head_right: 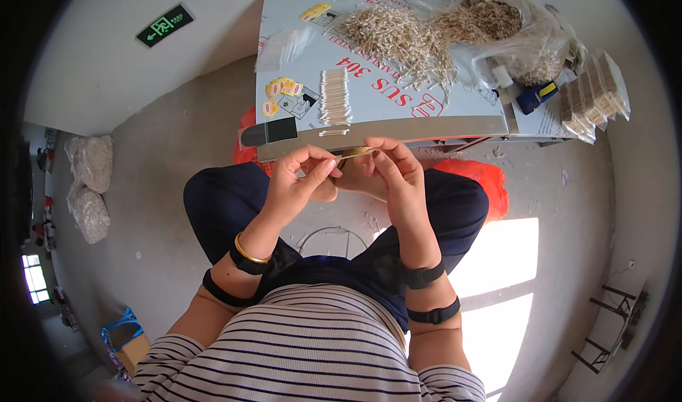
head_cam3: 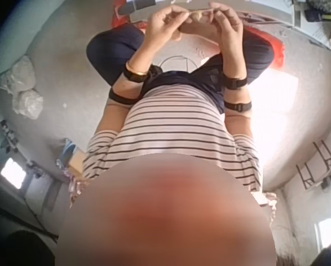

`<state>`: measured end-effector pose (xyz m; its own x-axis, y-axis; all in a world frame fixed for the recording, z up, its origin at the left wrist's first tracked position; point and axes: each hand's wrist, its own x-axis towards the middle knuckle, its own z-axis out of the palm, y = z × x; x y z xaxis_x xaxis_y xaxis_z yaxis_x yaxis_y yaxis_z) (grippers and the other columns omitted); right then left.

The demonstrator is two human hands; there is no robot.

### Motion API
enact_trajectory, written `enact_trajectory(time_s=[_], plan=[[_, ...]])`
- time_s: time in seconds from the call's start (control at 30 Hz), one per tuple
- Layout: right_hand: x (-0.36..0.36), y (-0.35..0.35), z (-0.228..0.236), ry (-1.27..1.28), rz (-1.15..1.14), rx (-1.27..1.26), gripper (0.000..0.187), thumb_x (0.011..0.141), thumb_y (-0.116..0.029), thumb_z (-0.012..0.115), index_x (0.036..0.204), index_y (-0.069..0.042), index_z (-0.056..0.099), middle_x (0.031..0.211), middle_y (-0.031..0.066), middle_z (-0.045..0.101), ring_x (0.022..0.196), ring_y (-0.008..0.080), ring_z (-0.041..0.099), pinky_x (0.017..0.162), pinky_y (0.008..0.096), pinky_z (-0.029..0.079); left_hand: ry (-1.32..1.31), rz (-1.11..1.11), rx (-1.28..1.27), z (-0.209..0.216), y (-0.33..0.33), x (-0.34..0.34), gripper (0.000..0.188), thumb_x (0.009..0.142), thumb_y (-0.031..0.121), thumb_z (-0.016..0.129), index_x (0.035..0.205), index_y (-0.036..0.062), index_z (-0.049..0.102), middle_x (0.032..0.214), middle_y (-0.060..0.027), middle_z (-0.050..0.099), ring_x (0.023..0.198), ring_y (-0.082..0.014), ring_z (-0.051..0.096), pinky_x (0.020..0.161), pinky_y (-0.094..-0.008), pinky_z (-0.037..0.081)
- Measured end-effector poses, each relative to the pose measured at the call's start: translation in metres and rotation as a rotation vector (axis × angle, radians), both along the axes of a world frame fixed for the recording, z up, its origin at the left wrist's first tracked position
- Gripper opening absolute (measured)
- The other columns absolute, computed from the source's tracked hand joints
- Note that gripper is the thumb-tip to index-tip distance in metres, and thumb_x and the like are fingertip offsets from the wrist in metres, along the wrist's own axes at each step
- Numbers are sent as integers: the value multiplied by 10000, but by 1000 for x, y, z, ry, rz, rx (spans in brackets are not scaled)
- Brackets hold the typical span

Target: The person gathers cotton swabs from a pile, aligns them into a row, and slides them into a small plastic bag. They then place the filled bag onto a stack and repeat the process.

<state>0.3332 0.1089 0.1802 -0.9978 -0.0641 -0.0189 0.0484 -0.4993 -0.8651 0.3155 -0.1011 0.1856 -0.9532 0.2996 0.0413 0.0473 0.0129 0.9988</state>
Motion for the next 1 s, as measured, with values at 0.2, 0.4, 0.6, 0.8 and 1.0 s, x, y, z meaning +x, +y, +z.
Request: enact_trajectory(time_s=[0.2,0.4,0.6,0.8,1.0], plan=[[-1,-3,-3,-9,40,104,270,1046,-124,652,1292,-10,649,1121,59,723,963,79,620,916,237,497,-42,70,11,-3,-6,-1,144,1020,152,708,1014,10,726,852,-27,767,730,-44,639,637,-215,478],[-6,-4,-13,45,24,184,237,1048,-130,667,1247,0,666,1119,52,724,980,77,645,901,238,500,65,65,17,-12,-6,-2,122,1004,122,711,1005,0,719,868,-43,773,754,-60,666,669,-231,486],[-8,-4,-22,-36,-57,224,214,1050,-144,677,1202,7,685,1050,34,728,956,75,653,870,236,504,30,84,26,-25,-11,-4,117,1000,112,713,1000,-5,717,870,-48,774,758,-67,671,686,-229,486],[-12,-7,-47,-120,56,370,153,1016,-91,705,1133,7,700,975,5,723,883,65,649,813,224,513,2,21,-179,-52,-18,-9,91,991,65,706,1014,-20,728,904,-46,761,843,-79,683,773,-240,532],[-30,-13,-77,-90,119,773,118,944,-65,728,1027,19,724,910,43,726,824,79,651,756,251,512,53,91,-258,-84,-22,-23,95,944,96,741,977,8,756,809,-62,751,672,-111,655,637,-271,503]])
